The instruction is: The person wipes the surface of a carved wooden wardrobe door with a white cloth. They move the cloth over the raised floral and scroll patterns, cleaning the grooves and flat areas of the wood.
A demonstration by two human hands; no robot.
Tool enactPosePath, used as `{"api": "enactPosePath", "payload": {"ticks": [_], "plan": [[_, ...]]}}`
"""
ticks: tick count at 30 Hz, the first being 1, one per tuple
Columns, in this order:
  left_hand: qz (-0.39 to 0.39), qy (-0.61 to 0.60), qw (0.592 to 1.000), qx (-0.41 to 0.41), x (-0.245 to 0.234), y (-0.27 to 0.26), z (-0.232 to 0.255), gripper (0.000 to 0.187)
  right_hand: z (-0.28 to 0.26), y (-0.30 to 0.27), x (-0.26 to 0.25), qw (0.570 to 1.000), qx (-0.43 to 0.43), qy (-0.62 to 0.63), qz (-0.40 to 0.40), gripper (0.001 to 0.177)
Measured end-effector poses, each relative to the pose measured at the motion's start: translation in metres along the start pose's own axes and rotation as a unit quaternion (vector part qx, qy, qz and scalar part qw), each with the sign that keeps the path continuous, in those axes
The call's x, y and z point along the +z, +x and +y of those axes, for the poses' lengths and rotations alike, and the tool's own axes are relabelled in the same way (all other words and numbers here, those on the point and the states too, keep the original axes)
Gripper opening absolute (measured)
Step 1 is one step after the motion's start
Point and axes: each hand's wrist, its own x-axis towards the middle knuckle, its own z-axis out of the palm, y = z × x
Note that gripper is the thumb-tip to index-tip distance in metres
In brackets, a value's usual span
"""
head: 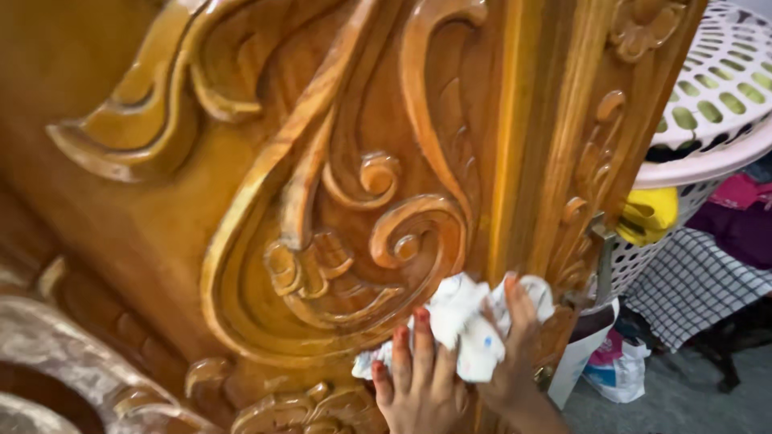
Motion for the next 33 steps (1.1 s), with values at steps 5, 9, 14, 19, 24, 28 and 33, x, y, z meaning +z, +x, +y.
{"api": "enactPosePath", "payload": {"ticks": [5, 9, 14, 19, 24, 28, 33], "plan": [[-0.014, 0.121, 0.993, -0.006, -0.044, 0.068, -0.033, 0.042, -0.007, 0.096, -0.002, 0.996, -0.085, 0.017, 0.024, 0.058], [0.001, 0.201, 0.980, 0.006, -0.068, 0.123, -0.062, 0.042, -0.021, 0.176, -0.002, 0.988, -0.140, -0.031, 0.062, 0.053], [0.003, 0.137, 0.990, -0.033, -0.110, 0.147, -0.093, 0.032, -0.057, 0.214, -0.010, 0.986, -0.165, -0.013, -0.033, 0.057], [-0.008, -0.027, 0.999, -0.018, -0.103, 0.101, -0.095, 0.024, -0.073, 0.157, 0.010, 0.991, -0.100, -0.090, -0.016, 0.048], [-0.034, -0.086, 0.996, 0.016, -0.079, 0.034, -0.080, 0.027, -0.076, 0.080, 0.024, 0.991, -0.074, -0.116, -0.005, 0.062], [-0.035, -0.077, 0.996, 0.027, -0.057, -0.011, -0.071, 0.027, -0.075, 0.034, 0.026, 0.995, -0.069, -0.069, -0.032, 0.069], [-0.031, -0.056, 0.998, 0.021, -0.041, -0.042, -0.062, 0.040, -0.076, -0.021, 0.022, 0.997, 0.005, -0.023, -0.073, 0.063]]}}
